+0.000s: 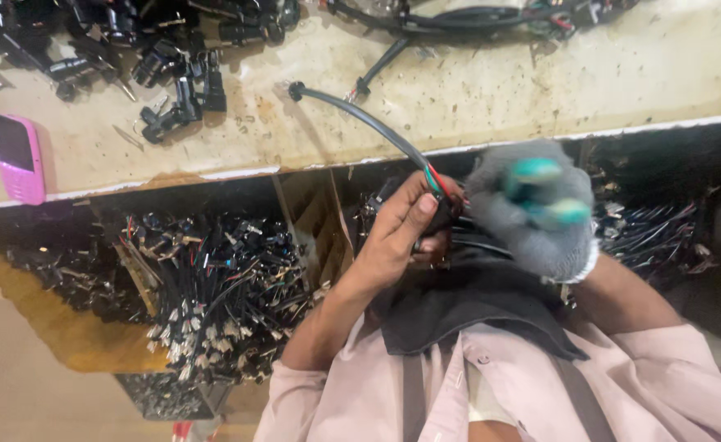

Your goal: The person repeatedly picks wire harnesses from a pile on a workbench, strips the outer insulation with pliers, and drops the processed pieces into a bin below. The cycle of picking, stripping, and dropping continues throughout the clip.

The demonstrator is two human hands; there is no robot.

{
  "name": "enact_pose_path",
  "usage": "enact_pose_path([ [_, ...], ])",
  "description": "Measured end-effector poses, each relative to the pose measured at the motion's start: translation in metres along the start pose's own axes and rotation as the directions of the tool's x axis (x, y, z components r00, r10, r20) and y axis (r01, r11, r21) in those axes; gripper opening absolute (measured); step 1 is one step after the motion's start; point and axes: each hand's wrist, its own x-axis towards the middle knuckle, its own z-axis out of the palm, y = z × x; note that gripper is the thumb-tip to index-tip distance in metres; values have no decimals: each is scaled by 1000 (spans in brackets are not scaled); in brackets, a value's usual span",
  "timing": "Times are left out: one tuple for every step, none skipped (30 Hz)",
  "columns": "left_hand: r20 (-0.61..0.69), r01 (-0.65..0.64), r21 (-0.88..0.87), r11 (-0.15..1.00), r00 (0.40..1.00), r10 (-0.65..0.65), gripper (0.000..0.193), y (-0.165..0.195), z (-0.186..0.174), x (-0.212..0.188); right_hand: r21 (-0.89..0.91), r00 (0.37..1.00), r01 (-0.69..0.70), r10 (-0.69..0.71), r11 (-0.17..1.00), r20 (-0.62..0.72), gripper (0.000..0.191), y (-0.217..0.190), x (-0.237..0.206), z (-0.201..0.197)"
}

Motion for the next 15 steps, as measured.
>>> enact_pose_path([
  [-50,-15,156,988,998,23,31,0,1,0,-133,994,93,-86,987,61,15,-2,-2,1],
  [-84,-30,320,947,995,60,32,-1,3,0,-263,977,200,-173,944,122,17,-3,-4,2],
  [-86,-63,453,889,990,114,32,-1,3,0,-226,990,128,-111,966,88,18,-5,-5,3],
  [-84,-82,569,818,984,157,33,-3,4,0,-184,998,43,-33,982,58,18,-7,-6,5],
  [-78,-94,668,738,978,196,34,-4,4,0,-140,998,-49,54,989,36,19,-9,-7,5],
  [-65,-101,547,831,985,162,33,-5,4,1,-142,1000,-14,13,990,-3,19,-10,-8,5],
  [-47,-115,418,901,988,148,32,-6,3,1,-150,998,39,-46,988,-38,20,-11,-7,4],
  [-25,-132,285,949,989,145,31,-6,2,1,-158,991,103,-115,982,-71,21,-12,-7,2],
  [6,-149,291,945,988,154,32,-7,0,1,-82,998,-8,3,997,-56,18,-10,-5,0],
  [26,-153,292,944,988,152,32,-7,-1,0,-2,991,-134,134,991,-25,15,-9,-5,-3],
  [47,-159,294,942,987,152,32,-6,-2,0,-13,994,-99,100,995,51,16,-5,-3,-6],
  [61,-101,134,986,994,94,30,-6,-2,0,-18,990,-62,64,998,127,17,-1,-3,-9],
  [90,-32,-25,999,995,34,28,-5,-3,0,-83,963,144,-121,986,241,24,5,-2,-12],
  [133,49,-180,982,991,-26,26,-5,-4,0,-125,891,347,-285,930,353,32,11,-2,-14],
  [111,36,-81,996,993,-27,27,-4,-4,0,-113,916,312,-267,943,300,25,17,-3,-13],
])
